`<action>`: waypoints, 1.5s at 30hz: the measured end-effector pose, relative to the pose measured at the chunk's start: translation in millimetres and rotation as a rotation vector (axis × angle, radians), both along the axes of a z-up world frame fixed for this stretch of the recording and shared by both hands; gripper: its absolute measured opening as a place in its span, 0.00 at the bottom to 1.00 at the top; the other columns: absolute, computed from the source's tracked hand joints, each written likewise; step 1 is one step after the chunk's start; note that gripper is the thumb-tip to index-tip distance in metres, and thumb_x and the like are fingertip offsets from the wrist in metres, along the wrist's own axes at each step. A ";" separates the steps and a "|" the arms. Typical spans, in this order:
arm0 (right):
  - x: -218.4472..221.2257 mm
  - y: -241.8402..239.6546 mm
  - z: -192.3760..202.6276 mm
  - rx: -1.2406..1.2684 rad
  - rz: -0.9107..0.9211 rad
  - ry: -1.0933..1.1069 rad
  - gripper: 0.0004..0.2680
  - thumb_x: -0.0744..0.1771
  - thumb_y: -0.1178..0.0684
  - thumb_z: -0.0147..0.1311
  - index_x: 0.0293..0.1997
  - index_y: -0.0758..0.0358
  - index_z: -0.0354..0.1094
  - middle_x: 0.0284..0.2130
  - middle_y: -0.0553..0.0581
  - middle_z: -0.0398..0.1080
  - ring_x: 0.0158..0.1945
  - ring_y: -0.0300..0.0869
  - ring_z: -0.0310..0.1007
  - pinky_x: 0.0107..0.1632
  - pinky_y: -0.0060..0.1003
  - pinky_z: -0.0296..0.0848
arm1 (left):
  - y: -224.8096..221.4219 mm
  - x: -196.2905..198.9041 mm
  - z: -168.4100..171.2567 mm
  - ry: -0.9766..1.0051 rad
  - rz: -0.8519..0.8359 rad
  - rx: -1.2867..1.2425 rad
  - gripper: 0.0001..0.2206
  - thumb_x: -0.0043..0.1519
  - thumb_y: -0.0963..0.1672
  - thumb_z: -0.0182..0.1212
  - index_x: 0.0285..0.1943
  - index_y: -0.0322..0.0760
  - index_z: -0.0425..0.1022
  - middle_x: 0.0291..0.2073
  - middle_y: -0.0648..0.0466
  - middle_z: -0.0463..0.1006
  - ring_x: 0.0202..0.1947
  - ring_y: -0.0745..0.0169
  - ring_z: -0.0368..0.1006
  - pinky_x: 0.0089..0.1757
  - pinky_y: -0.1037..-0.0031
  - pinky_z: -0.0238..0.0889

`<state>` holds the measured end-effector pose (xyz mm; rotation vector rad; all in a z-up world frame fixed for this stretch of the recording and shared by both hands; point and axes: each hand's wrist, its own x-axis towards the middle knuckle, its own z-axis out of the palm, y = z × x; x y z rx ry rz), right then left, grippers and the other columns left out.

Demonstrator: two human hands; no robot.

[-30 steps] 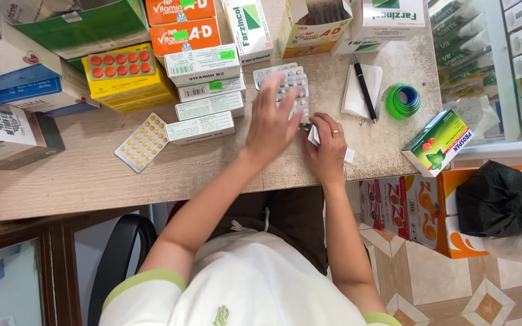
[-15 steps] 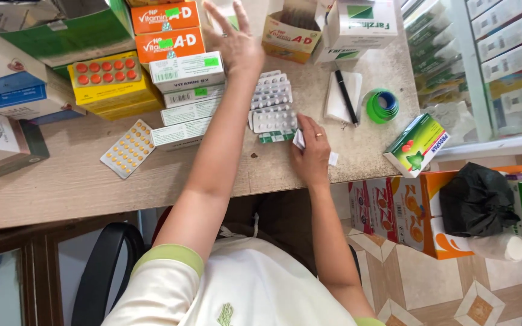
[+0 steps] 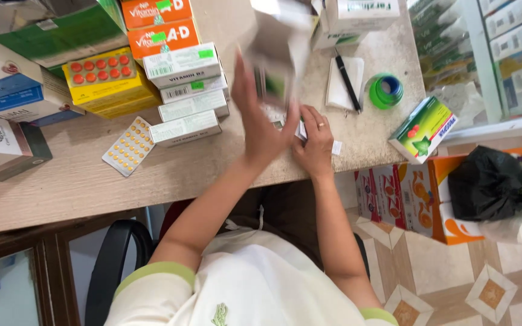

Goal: The person picks up several medication blister packs from the pharmacy counter and places them into a small white box before closing it.

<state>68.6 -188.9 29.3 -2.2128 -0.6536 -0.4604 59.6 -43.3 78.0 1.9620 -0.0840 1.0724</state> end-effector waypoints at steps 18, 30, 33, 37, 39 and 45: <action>-65.2 12.4 68.1 0.184 0.269 0.144 0.29 0.62 0.46 0.65 0.66 0.73 0.61 0.57 0.67 0.70 0.52 0.56 0.71 0.51 0.43 0.72 | 28.5 -118.6 -87.9 0.095 -0.050 0.168 0.51 0.63 0.40 0.72 0.83 0.50 0.26 0.71 0.38 0.44 0.73 0.31 0.52 0.68 0.46 0.55; -81.5 26.9 60.9 0.206 0.362 0.328 0.22 0.66 0.52 0.64 0.68 0.65 0.64 0.56 0.60 0.74 0.54 0.51 0.76 0.58 0.43 0.74 | 69.0 -132.1 -66.9 0.329 -0.379 -0.146 0.45 0.60 0.41 0.75 0.81 0.45 0.43 0.74 0.43 0.55 0.74 0.42 0.59 0.71 0.52 0.53; -93.2 26.9 59.7 0.838 0.415 0.729 0.23 0.67 0.50 0.59 0.70 0.62 0.59 0.63 0.55 0.68 0.62 0.41 0.69 0.65 0.36 0.66 | 79.0 -140.6 -3.1 0.328 -0.189 0.191 0.38 0.60 0.42 0.73 0.78 0.46 0.53 0.63 0.48 0.65 0.66 0.48 0.62 0.67 0.52 0.55; -101.4 5.7 10.1 1.132 0.432 1.056 0.25 0.66 0.50 0.58 0.74 0.60 0.60 0.52 0.52 0.71 0.42 0.33 0.68 0.40 0.26 0.65 | 56.9 -142.3 32.4 0.403 -0.032 0.571 0.35 0.60 0.42 0.70 0.78 0.46 0.60 0.54 0.51 0.67 0.59 0.52 0.64 0.62 0.52 0.54; -102.0 0.2 -29.4 0.820 0.205 1.036 0.14 0.72 0.51 0.51 0.61 0.71 0.68 0.41 0.53 0.69 0.38 0.35 0.67 0.37 0.30 0.63 | 50.2 -141.0 25.9 0.541 -0.025 0.747 0.35 0.61 0.41 0.68 0.80 0.47 0.61 0.53 0.51 0.68 0.56 0.54 0.65 0.59 0.55 0.56; -102.9 14.5 -17.5 0.972 -0.024 1.124 0.13 0.67 0.60 0.50 0.60 0.60 0.64 0.37 0.50 0.70 0.29 0.32 0.65 0.29 0.26 0.62 | 52.3 -143.9 45.5 0.632 -0.177 0.698 0.40 0.53 0.46 0.71 0.78 0.46 0.59 0.50 0.49 0.71 0.52 0.51 0.67 0.54 0.53 0.56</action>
